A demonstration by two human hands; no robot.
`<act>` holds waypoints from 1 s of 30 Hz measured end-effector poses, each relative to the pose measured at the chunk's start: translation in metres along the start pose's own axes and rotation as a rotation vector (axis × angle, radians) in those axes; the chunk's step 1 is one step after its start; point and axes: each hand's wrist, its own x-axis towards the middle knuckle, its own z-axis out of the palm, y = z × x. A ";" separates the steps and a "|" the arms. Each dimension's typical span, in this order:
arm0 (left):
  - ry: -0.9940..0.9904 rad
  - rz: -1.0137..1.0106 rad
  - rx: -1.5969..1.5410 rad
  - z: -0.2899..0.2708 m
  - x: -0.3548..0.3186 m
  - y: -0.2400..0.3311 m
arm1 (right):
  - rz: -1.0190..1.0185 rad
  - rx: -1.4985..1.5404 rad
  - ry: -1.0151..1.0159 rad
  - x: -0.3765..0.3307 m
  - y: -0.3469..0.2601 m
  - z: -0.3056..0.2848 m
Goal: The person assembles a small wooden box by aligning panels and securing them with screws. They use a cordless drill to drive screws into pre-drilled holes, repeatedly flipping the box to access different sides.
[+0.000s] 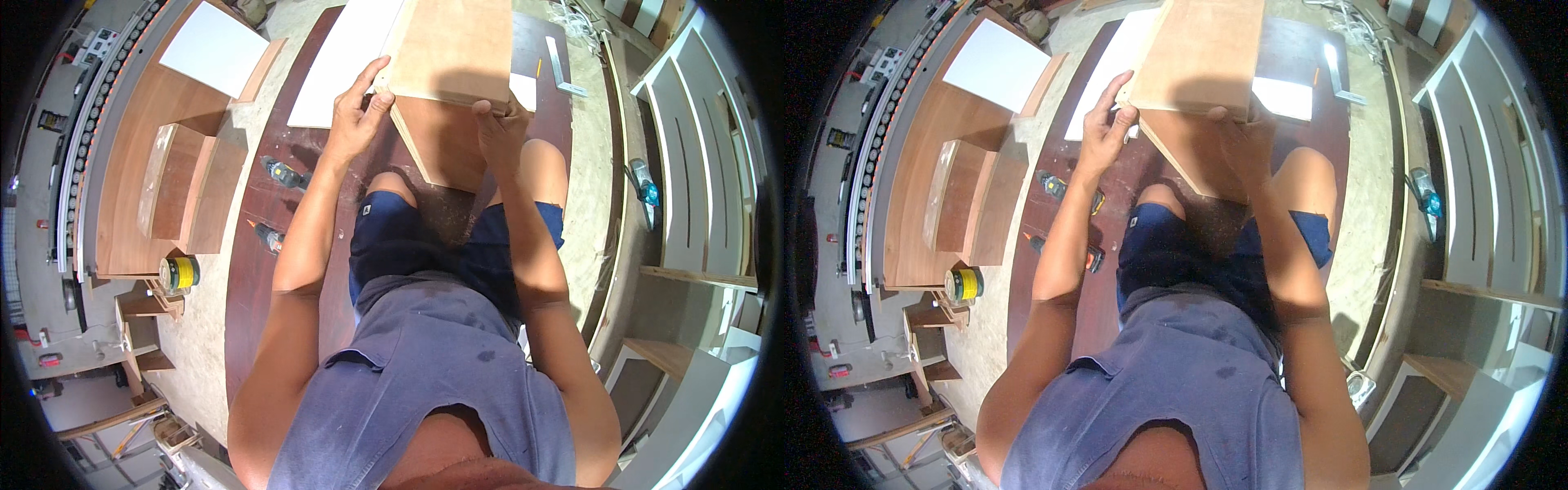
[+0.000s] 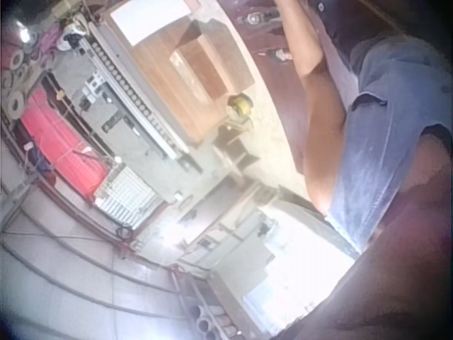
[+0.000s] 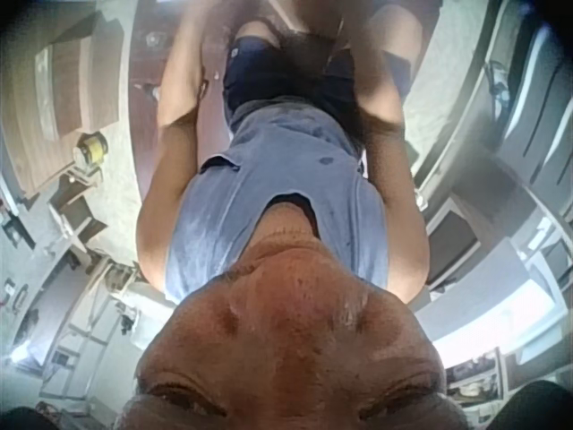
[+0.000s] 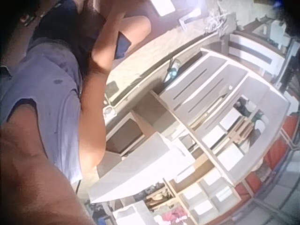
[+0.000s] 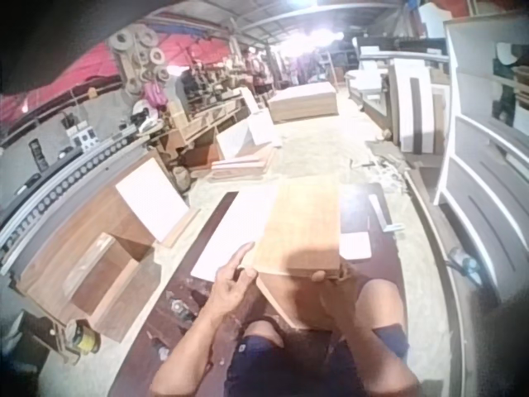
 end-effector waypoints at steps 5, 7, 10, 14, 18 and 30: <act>0.071 0.376 0.468 -0.008 0.005 0.034 | -0.189 0.163 -0.015 -0.006 0.007 -0.017; -0.052 0.470 0.644 -0.002 0.011 0.053 | -0.348 -0.017 -0.060 0.002 0.000 -0.030; -0.146 0.527 0.675 0.024 0.014 0.072 | -0.667 -0.564 -0.237 0.032 -0.021 -0.065; -0.131 0.531 0.718 0.060 0.017 0.075 | -0.674 -0.709 -0.477 0.054 -0.040 -0.076; -0.011 0.525 0.726 0.073 0.013 0.072 | -0.732 -0.765 -0.628 0.077 -0.052 -0.078; 0.120 0.548 0.696 0.088 0.017 0.061 | -0.816 -0.645 -0.576 0.084 -0.015 -0.080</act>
